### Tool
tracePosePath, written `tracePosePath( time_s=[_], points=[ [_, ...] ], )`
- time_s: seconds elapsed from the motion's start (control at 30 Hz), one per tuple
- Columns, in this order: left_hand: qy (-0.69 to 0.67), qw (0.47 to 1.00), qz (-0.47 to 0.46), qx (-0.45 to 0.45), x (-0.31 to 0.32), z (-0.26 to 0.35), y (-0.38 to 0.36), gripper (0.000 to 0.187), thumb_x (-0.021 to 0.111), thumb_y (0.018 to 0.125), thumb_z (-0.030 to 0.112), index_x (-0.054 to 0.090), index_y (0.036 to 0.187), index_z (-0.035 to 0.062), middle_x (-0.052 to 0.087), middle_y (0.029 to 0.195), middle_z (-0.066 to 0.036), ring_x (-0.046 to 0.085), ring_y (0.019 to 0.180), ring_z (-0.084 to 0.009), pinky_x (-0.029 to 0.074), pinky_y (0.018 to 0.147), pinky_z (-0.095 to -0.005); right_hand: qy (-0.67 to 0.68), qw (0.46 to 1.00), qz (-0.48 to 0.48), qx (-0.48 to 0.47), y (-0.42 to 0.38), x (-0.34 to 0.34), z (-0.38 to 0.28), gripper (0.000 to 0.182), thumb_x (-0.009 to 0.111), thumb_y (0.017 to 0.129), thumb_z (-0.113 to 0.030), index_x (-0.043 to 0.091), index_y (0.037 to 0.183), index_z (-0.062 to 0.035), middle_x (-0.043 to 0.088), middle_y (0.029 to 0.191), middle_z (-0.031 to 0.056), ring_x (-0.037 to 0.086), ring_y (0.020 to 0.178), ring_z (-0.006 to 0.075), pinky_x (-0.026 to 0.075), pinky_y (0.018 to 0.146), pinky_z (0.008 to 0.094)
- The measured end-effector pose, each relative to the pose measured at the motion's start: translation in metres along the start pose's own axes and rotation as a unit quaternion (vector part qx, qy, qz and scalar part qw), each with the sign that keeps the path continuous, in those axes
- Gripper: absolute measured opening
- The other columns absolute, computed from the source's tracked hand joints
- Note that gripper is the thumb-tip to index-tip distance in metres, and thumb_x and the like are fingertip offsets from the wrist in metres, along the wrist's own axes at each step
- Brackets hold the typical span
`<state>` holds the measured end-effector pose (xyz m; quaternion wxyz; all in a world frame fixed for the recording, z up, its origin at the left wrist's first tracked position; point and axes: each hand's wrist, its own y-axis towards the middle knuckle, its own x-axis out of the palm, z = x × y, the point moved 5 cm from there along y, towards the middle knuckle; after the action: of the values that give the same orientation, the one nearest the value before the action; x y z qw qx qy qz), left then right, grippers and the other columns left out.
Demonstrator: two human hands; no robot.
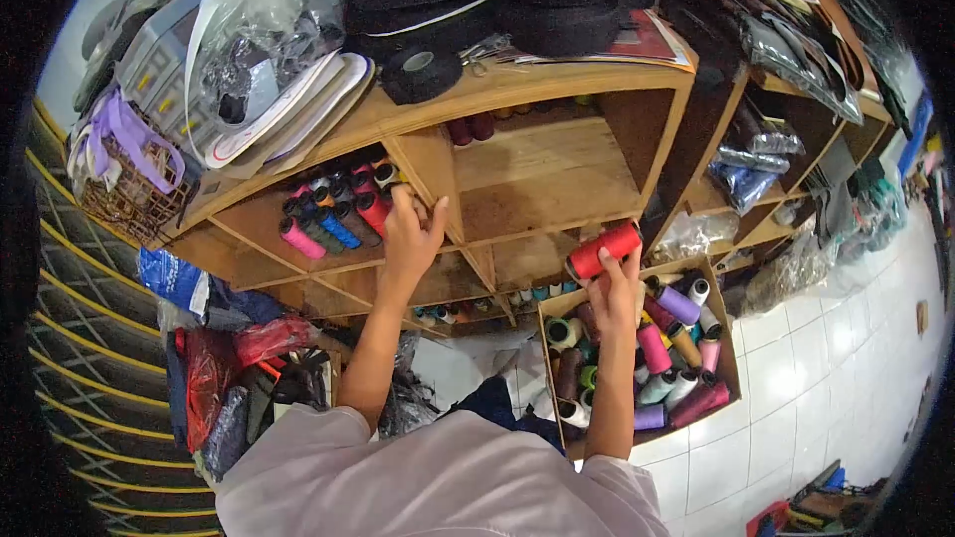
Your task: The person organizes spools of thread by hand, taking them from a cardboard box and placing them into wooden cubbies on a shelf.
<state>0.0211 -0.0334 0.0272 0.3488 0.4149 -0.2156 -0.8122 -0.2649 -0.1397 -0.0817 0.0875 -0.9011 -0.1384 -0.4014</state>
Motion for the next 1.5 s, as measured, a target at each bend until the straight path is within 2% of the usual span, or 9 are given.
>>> tracePosePath(
  time_s=[0.07, 0.2, 0.53, 1.0, 1.07, 1.2, 1.33, 1.4, 1.5],
  points=[
    [0.024, 0.996, 0.042, 0.077, -0.005, 0.003, -0.011, 0.037, 0.070, 0.090, 0.014, 0.045, 0.110, -0.0032, 0.052, 0.068, -0.014, 0.054, 0.054, -0.0304, 0.044, 0.047, -0.0383, -0.026, 1.000, 0.001, -0.011, 0.002, -0.007, 0.006, 0.064, 0.062, 0.093, -0.008, 0.032, 0.148, -0.0236, 0.052, 0.135, 0.0083, 0.057, 0.116, 0.0287, 0.054, 0.088, 0.0497],
    [0.013, 0.991, 0.047, 0.124, 0.000, -0.010, -0.033, 0.030, 0.070, 0.087, 0.010, 0.050, 0.107, 0.0004, 0.049, 0.073, -0.011, 0.054, 0.062, -0.0281, 0.046, 0.056, -0.0390, -0.050, 0.999, 0.021, 0.001, 0.000, -0.025, 0.013, 0.070, 0.062, 0.092, -0.006, 0.029, 0.151, -0.0241, 0.053, 0.133, 0.0092, 0.058, 0.115, 0.0287, 0.055, 0.087, 0.0491],
    [0.001, 0.999, -0.023, 0.044, 0.017, -0.047, -0.055, 0.017, 0.060, 0.085, 0.002, 0.051, 0.099, -0.0007, 0.051, 0.097, -0.019, 0.054, 0.092, -0.0410, 0.046, 0.074, -0.0485, -0.061, 0.998, 0.019, 0.030, -0.008, -0.025, 0.022, 0.069, 0.061, 0.093, -0.007, 0.029, 0.150, -0.0263, 0.051, 0.136, 0.0083, 0.055, 0.116, 0.0281, 0.054, 0.085, 0.0591],
    [-0.014, 0.999, -0.019, 0.023, 0.015, -0.054, -0.086, 0.026, 0.059, 0.081, -0.004, 0.054, 0.106, 0.0007, 0.055, 0.100, -0.017, 0.056, 0.093, -0.0373, 0.046, 0.080, -0.0449, -0.212, 0.977, 0.021, -0.030, 0.033, 0.043, -0.009, 0.050, 0.070, 0.090, -0.006, 0.047, 0.134, -0.0074, 0.058, 0.127, 0.0085, 0.059, 0.113, 0.0215, 0.053, 0.092, 0.0388],
    [0.022, 0.997, -0.018, 0.069, 0.014, -0.050, -0.091, 0.023, 0.061, 0.079, -0.004, 0.058, 0.101, 0.0013, 0.054, 0.101, -0.016, 0.055, 0.095, -0.0372, 0.045, 0.084, -0.0466, -0.365, 0.922, -0.061, -0.116, 0.060, 0.057, -0.013, 0.058, 0.074, 0.088, -0.010, 0.044, 0.137, -0.0059, 0.058, 0.123, 0.0106, 0.060, 0.109, 0.0195, 0.052, 0.087, 0.0336],
    [0.066, 0.994, -0.017, 0.089, 0.016, -0.066, -0.103, 0.025, 0.063, 0.077, -0.001, 0.061, 0.101, 0.0042, 0.054, 0.104, -0.014, 0.053, 0.102, -0.0366, 0.043, 0.097, -0.0504, -0.422, 0.884, -0.113, -0.170, 0.132, 0.095, 0.002, 0.053, 0.078, 0.086, -0.016, 0.052, 0.129, 0.0010, 0.065, 0.110, 0.0135, 0.064, 0.099, 0.0180, 0.052, 0.083, 0.0324],
    [0.129, 0.983, -0.074, 0.111, 0.031, -0.074, -0.110, 0.027, 0.067, 0.073, 0.004, 0.062, 0.100, 0.0074, 0.050, 0.109, -0.014, 0.047, 0.112, -0.0386, 0.036, 0.106, -0.0544, -0.549, 0.786, -0.065, -0.278, 0.219, 0.094, 0.039, 0.060, 0.083, 0.077, -0.026, 0.056, 0.122, 0.0041, 0.067, 0.107, 0.0228, 0.067, 0.097, 0.0317, 0.052, 0.086, 0.0399],
    [0.154, 0.975, -0.096, 0.131, 0.044, -0.082, -0.121, 0.029, 0.069, 0.072, 0.010, 0.064, 0.100, 0.0099, 0.047, 0.112, -0.015, 0.042, 0.118, -0.0407, 0.033, 0.107, -0.0598, -0.546, 0.782, -0.107, -0.281, 0.233, 0.113, 0.051, 0.059, 0.081, 0.077, -0.028, 0.057, 0.121, 0.0020, 0.067, 0.110, 0.0229, 0.065, 0.099, 0.0386, 0.051, 0.088, 0.0448],
    [0.220, 0.954, -0.095, 0.183, 0.053, -0.090, -0.126, 0.032, 0.071, 0.071, 0.013, 0.065, 0.102, 0.0137, 0.040, 0.116, -0.017, 0.035, 0.121, -0.0410, 0.027, 0.107, -0.0660, -0.591, 0.765, -0.113, -0.229, 0.271, 0.110, 0.091, 0.055, 0.080, 0.077, -0.027, 0.058, 0.120, -0.0002, 0.067, 0.113, 0.0211, 0.065, 0.102, 0.0377, 0.050, 0.091, 0.0446]
  ],
)
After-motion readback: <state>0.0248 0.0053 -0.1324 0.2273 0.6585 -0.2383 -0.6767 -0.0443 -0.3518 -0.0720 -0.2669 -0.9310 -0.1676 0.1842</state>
